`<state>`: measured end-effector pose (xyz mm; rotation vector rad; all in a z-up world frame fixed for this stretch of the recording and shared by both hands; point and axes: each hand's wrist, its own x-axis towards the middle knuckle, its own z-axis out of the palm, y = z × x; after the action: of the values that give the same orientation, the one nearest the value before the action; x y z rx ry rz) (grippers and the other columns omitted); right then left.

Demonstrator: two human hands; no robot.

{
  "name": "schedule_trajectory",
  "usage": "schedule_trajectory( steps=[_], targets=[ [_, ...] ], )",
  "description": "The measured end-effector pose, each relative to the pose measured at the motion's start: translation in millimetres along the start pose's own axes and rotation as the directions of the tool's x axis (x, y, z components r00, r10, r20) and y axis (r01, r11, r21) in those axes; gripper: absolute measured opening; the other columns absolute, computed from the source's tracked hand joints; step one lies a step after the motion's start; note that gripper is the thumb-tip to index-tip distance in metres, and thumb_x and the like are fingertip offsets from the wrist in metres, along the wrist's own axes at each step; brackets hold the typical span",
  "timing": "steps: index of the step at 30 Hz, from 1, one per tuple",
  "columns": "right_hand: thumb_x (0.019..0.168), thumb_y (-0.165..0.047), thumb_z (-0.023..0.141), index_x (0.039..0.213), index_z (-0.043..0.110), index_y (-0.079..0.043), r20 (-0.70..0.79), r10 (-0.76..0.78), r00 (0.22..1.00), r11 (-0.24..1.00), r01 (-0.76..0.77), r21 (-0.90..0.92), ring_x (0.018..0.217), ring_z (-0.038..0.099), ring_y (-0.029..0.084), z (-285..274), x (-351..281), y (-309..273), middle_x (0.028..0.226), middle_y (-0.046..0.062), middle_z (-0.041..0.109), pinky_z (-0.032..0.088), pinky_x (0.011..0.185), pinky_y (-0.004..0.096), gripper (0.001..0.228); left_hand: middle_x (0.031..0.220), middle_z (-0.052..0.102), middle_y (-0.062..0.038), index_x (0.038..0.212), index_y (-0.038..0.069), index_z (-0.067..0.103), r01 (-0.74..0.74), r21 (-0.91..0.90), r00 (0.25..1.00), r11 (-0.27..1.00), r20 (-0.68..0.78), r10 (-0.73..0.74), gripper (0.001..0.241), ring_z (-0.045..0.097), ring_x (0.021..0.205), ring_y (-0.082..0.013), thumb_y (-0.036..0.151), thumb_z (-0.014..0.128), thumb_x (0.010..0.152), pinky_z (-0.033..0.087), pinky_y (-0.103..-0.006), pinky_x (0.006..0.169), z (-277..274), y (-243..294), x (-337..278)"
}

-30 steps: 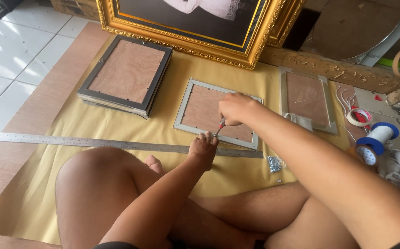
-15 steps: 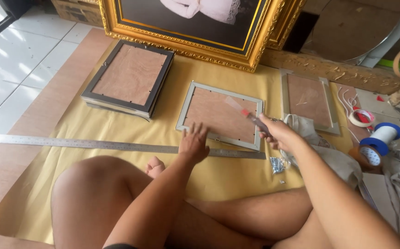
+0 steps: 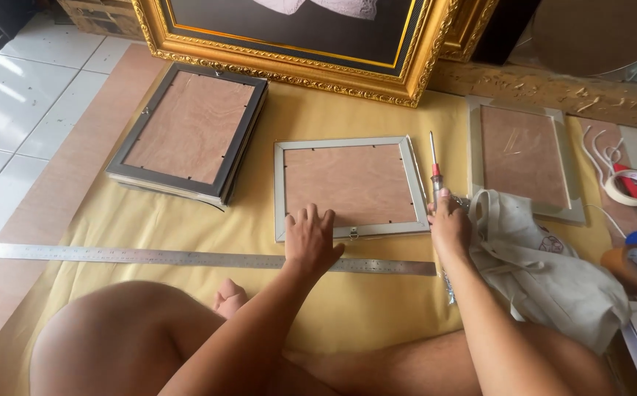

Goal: Using a screwdriver to secure the backings of multiple picture frames while sitting on the floor.

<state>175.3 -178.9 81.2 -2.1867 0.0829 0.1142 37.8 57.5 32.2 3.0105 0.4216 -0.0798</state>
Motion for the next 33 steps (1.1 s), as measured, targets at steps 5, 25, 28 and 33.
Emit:
schedule_trajectory(
  steps=[5,25,28,33],
  targets=[
    [0.131,-0.055,0.034,0.103,0.074,-0.008,-0.139,-0.05,0.989,0.997,0.057,0.048,0.089,0.075,0.03,24.5,27.5,18.6,0.095,0.015,0.075,0.058,0.083,0.041,0.067,0.109,0.06,0.002,0.11,0.026,0.07,-0.233,-0.179,0.95,0.956,-0.25,0.185,0.029,0.059,0.111,-0.0237,0.032,0.084,0.084,0.049,-0.0437,0.095,46.1,-0.5,22.3],
    [0.117,-0.077,0.042,0.082,0.082,-0.015,0.245,0.022,0.969,0.985,0.02,-0.17,0.071,0.069,0.033,-20.1,-7.2,-1.4,0.072,0.013,0.071,0.049,0.073,0.042,0.082,0.084,0.075,0.009,0.088,0.037,0.085,-0.04,-0.53,0.99,0.847,-0.134,-0.038,0.02,0.076,0.094,-0.021,0.027,0.068,0.092,0.059,-0.0397,0.085,46.0,-6.9,47.6],
    [0.11,-0.082,0.048,0.081,0.086,-0.018,0.369,0.051,0.928,0.954,0.064,-0.294,0.075,0.075,0.032,-40.4,-19.0,-7.1,0.073,0.01,0.077,0.053,0.078,0.043,0.08,0.087,0.078,0.007,0.092,0.037,0.085,0.017,-0.651,0.985,0.759,-0.121,-0.126,0.019,0.08,0.093,-0.0231,0.024,0.072,0.088,0.065,-0.0438,0.087,53.8,-10.6,55.9],
    [0.097,-0.082,0.061,0.113,0.093,-0.004,0.787,0.14,0.6,0.916,0.224,-0.333,0.145,0.064,0.052,-62.4,-44.6,-32.2,0.135,0.027,0.085,0.039,0.129,0.066,0.086,0.113,0.082,-0.007,0.117,0.021,0.085,0.154,-0.826,0.892,0.542,-0.121,-0.436,0.026,0.078,0.113,-0.0306,0.011,0.068,0.1,0.061,-0.0447,0.102,4.7,-25.1,44.8]
  ],
)
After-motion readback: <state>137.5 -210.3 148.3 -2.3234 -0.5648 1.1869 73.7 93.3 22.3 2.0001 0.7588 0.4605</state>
